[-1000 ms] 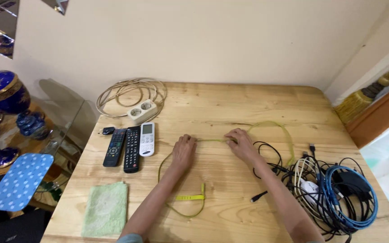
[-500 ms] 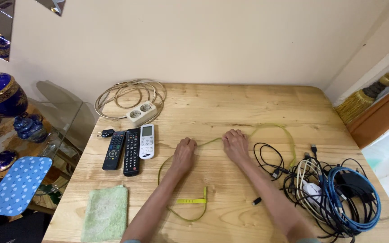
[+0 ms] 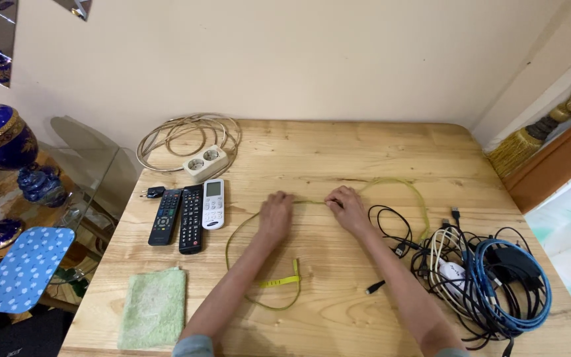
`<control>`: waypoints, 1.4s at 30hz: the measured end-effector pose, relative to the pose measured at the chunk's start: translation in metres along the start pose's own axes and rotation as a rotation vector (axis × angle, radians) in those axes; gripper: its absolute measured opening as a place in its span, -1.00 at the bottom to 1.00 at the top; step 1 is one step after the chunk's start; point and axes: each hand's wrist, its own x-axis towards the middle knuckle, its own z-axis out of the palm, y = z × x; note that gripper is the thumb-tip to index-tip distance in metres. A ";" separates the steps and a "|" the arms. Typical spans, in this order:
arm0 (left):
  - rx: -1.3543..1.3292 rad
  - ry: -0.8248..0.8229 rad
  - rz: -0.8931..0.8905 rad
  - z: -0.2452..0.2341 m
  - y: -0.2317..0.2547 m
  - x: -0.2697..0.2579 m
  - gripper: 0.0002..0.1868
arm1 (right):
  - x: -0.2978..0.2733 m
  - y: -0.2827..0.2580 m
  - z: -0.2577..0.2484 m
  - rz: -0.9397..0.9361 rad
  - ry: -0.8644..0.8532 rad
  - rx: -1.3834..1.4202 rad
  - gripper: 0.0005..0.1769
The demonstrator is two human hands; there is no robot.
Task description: The recorder coils a long yellow cable into a neat loop on a wooden desk.
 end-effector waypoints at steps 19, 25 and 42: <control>-0.380 -0.056 -0.008 0.003 0.026 0.013 -0.89 | 0.013 0.021 0.044 -0.255 0.198 -0.456 -0.98; -0.268 -0.001 -0.117 -0.020 0.023 0.014 -0.89 | 0.016 -0.019 -0.002 -0.084 -0.011 -0.147 -0.82; -0.206 0.005 0.020 -0.020 0.029 0.012 -0.91 | -0.009 -0.004 -0.034 0.094 -0.112 0.177 -0.79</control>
